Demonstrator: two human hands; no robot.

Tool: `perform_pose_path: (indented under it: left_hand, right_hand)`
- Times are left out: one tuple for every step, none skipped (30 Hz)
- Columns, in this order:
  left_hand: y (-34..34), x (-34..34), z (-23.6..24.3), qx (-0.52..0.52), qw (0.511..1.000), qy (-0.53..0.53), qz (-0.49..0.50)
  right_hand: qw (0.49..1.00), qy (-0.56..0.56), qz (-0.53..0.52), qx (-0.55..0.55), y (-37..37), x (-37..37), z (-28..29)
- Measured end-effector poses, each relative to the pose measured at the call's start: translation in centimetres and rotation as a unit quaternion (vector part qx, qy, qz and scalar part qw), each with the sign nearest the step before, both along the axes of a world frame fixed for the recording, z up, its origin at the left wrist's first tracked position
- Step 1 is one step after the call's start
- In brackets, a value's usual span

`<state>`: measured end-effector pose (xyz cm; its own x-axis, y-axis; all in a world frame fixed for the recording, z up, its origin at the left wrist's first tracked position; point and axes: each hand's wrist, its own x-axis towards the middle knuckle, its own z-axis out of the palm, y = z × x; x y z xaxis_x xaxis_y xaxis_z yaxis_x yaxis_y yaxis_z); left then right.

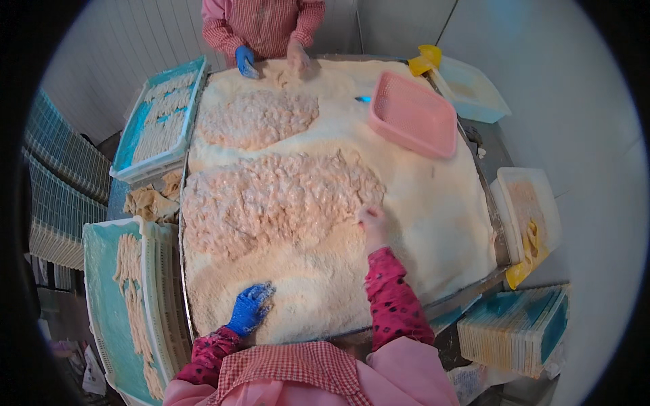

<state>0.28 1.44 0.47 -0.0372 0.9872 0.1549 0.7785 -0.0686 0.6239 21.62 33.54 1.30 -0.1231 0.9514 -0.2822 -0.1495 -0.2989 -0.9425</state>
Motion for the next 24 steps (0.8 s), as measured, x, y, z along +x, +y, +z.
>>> perform_pose_path:
  left_hand:
    - [-0.7,0.1,-0.3,-0.007,1.000,-0.008,0.003]
    - [-0.8,0.2,-0.1,-0.020,1.000,-0.008,0.014]
    - [-0.2,0.3,0.5,-0.032,0.999,-0.008,0.022]
    - [0.0,0.3,0.8,-0.046,0.998,-0.007,0.032]
    - [-0.2,0.1,0.5,-0.050,0.998,-0.008,0.038]
    - [-0.1,-0.1,0.0,-0.050,0.998,-0.011,0.041]
    - [-0.1,-0.3,-0.3,-0.051,0.998,-0.013,0.047]
    - [-0.3,-0.4,-0.2,-0.032,0.998,-0.001,0.054]
    - [-0.2,-0.5,0.0,-0.011,0.998,0.006,0.055]
    - [-0.5,-0.6,0.3,0.008,0.998,0.016,0.064]
    - [-1.0,-0.7,1.0,-0.012,0.997,0.031,0.071]
    - [-0.7,-0.5,1.6,-0.012,0.998,0.035,0.048]
    - [-0.1,-0.1,2.2,-0.012,0.999,0.039,0.025]
    - [0.7,0.3,2.7,-0.011,0.999,0.044,0.000]
    - [1.9,0.7,2.9,-0.006,0.999,0.028,-0.038]
    - [3.4,1.5,2.9,-0.009,0.996,0.046,-0.074]
    - [5.3,2.1,2.7,-0.009,0.992,0.065,-0.108]
    - [6.6,2.2,2.2,-0.009,0.986,0.086,-0.144]
    - [7.3,1.8,0.7,0.007,0.989,0.053,-0.139]
    - [7.2,1.5,0.9,-0.030,0.989,0.068,-0.126]
    - [6.8,0.6,1.2,-0.065,0.988,0.087,-0.112]
    - [6.4,-0.4,1.5,-0.101,0.984,0.104,-0.102]
    - [5.8,-1.5,2.3,-0.135,0.981,0.119,-0.079]
    - [4.9,-2.6,1.9,-0.160,0.975,0.130,-0.086]
  right_hand:
    - [1.000,0.029,0.003,0.011,0.3,0.6,-0.2]
    - [0.998,0.063,0.006,0.022,0.6,0.3,0.9]
    - [0.995,0.097,0.006,0.035,0.6,0.2,2.3]
    - [0.993,0.063,0.047,0.087,-0.6,-0.4,3.8]
    - [0.986,0.032,0.089,0.138,-2.2,-1.7,5.7]
    - [0.973,-0.002,0.128,0.191,-3.6,-2.7,7.0]
    - [0.950,-0.063,0.200,0.231,-5.4,-3.1,7.2]
    - [0.916,-0.123,0.274,0.266,-7.8,-2.8,6.8]
    - [0.867,-0.223,0.382,0.229,-9.5,-1.4,6.1]
    - [0.794,-0.311,0.487,0.187,-10.9,-0.3,5.1]
    - [0.797,-0.339,0.456,0.206,-11.3,1.0,4.1]
    - [0.798,-0.369,0.421,0.224,-11.1,2.8,3.4]
    - [0.797,-0.397,0.385,0.243,-11.1,4.1,2.7]
    - [0.762,-0.425,0.368,0.321,-12.0,3.9,3.0]
    - [0.723,-0.445,0.347,0.399,-13.5,2.8,3.4]
    - [0.701,-0.456,0.342,0.429,-14.4,1.9,3.4]
    - [0.676,-0.467,0.337,0.459,-15.3,0.8,3.5]
    - [0.676,-0.470,0.351,0.446,-15.9,-0.2,3.5]
    - [0.675,-0.474,0.364,0.433,-16.2,-0.8,3.6]
    - [0.704,-0.463,0.401,0.361,-15.3,0.2,3.6]
    - [0.728,-0.446,0.434,0.288,-13.8,2.2,3.3]
    - [0.749,-0.427,0.461,0.211,-12.5,4.3,3.1]
    - [0.761,-0.429,0.430,0.227,-11.9,6.1,2.7]
    - [0.771,-0.430,0.403,0.241,-11.8,7.9,2.3]
